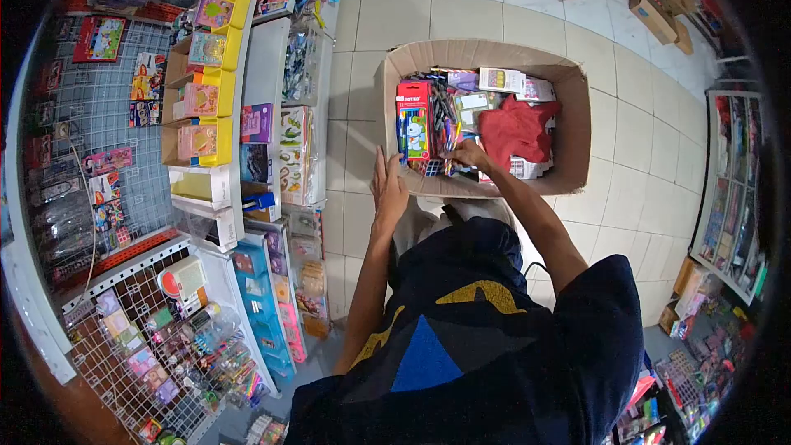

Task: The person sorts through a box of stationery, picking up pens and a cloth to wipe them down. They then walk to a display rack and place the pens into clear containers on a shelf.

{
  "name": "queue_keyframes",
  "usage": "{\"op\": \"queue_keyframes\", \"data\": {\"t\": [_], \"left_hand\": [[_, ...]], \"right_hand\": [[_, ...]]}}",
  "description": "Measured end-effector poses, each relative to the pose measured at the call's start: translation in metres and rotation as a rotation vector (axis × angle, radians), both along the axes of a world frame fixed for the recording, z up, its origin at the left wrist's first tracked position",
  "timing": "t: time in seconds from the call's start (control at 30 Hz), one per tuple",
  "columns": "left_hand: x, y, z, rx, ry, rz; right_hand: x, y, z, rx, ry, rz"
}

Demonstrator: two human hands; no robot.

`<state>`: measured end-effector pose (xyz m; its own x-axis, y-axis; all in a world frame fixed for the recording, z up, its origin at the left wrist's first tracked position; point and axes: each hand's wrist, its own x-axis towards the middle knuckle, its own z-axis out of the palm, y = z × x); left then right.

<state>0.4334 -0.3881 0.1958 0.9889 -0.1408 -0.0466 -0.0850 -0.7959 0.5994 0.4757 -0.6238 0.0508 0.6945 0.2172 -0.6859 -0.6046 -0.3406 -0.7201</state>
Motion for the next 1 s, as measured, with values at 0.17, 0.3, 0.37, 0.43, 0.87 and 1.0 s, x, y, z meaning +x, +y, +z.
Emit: {"op": "queue_keyframes", "data": {"t": [0.17,0.3,0.37,0.43,0.87,1.0], "left_hand": [[0.008,-0.014,0.028,-0.092,-0.182,0.003],[0.021,-0.035,0.036,-0.711,0.324,0.133],[0.032,-0.041,0.059,-0.918,0.755,0.163],[0.035,-0.04,0.052,-1.054,0.837,0.154],[0.024,-0.041,0.024,-1.574,0.703,0.352],[0.023,-0.039,0.022,-1.686,0.645,0.338]], "right_hand": [[0.002,0.004,0.065,0.135,-0.096,-0.111],[0.002,0.008,0.098,0.182,-0.274,0.104],[0.0,0.016,0.138,0.277,-0.268,0.207],[-0.001,0.025,0.162,0.321,-0.273,0.288],[-0.014,0.03,0.183,0.07,-0.348,0.514],[-0.018,0.01,0.168,0.125,-0.381,0.454]]}}
